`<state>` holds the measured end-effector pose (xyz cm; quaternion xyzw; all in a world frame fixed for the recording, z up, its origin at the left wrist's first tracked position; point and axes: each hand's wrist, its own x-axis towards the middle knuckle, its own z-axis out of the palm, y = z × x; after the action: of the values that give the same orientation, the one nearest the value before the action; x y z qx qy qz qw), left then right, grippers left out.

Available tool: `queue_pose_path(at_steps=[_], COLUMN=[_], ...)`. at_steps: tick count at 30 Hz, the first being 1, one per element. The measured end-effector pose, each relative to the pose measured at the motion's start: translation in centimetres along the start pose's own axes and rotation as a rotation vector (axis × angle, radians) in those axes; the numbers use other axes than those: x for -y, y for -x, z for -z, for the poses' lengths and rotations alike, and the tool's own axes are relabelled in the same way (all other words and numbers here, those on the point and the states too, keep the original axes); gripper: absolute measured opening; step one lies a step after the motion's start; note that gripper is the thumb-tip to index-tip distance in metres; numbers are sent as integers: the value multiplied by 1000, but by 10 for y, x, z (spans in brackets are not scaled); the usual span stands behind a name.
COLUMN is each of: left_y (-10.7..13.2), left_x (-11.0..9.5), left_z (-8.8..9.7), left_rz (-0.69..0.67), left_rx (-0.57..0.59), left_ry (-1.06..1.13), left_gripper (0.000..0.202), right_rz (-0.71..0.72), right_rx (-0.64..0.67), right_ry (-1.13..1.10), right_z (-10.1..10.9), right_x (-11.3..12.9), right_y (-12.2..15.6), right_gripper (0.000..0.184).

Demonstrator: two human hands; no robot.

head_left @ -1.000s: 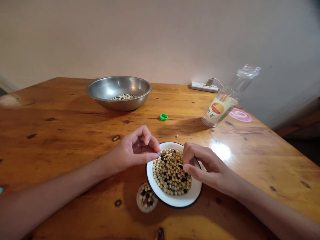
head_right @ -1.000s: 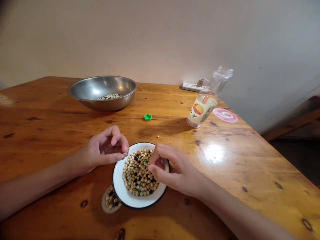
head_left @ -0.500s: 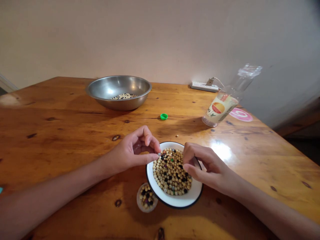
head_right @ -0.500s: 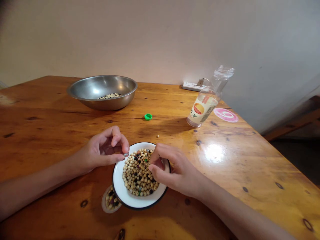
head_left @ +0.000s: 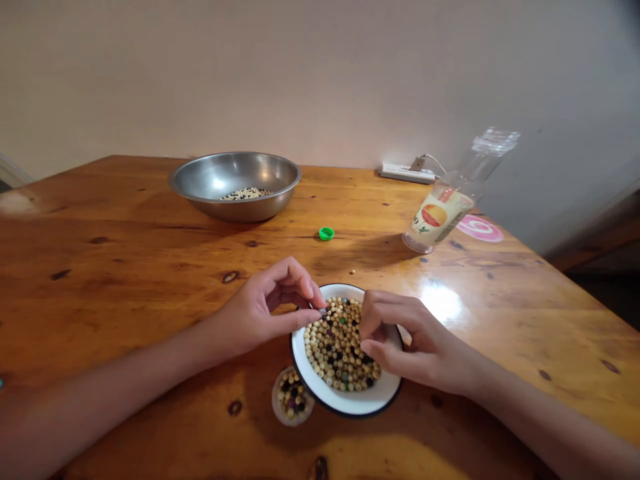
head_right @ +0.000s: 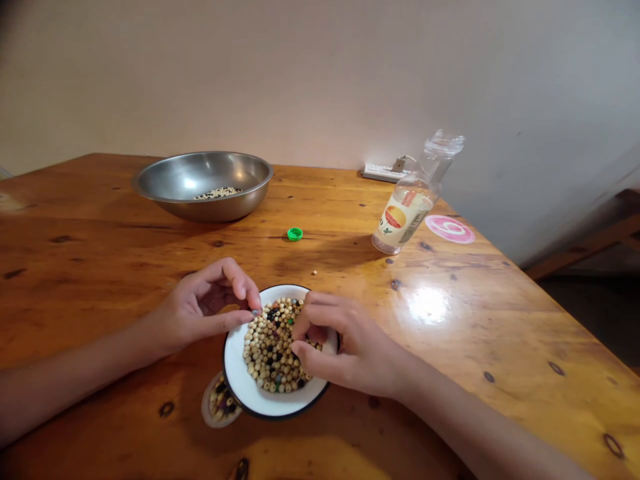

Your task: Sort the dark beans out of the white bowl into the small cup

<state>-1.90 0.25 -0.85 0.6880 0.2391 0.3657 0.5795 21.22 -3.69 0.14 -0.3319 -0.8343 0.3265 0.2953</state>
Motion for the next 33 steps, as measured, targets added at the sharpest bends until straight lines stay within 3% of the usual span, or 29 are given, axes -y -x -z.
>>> queue_pose_path(at_steps=[7, 11, 17, 29, 33], left_y=[-2, 1, 6, 8, 6], left_x=[-3, -1, -1, -8, -7], left_z=[-6, -8, -7, -14, -12], left_rz=[-36, -132, -164, -144, -235], left_rx=[-56, -42, -45, 25, -24], left_ry=[-97, -253, -481, -585, -593], left_gripper=[18, 14, 10, 11, 14], right_rz=[-2, -25, -21, 16, 19], right_rx=[32, 70, 121, 120, 84], right_ry=[-16, -10, -10, 21, 35], right_z=[0, 2, 4, 2, 2], right_x=[4, 6, 6, 7, 7], right_y=[0, 0, -1, -3, -3], right_gripper=[16, 15, 15, 12, 12])
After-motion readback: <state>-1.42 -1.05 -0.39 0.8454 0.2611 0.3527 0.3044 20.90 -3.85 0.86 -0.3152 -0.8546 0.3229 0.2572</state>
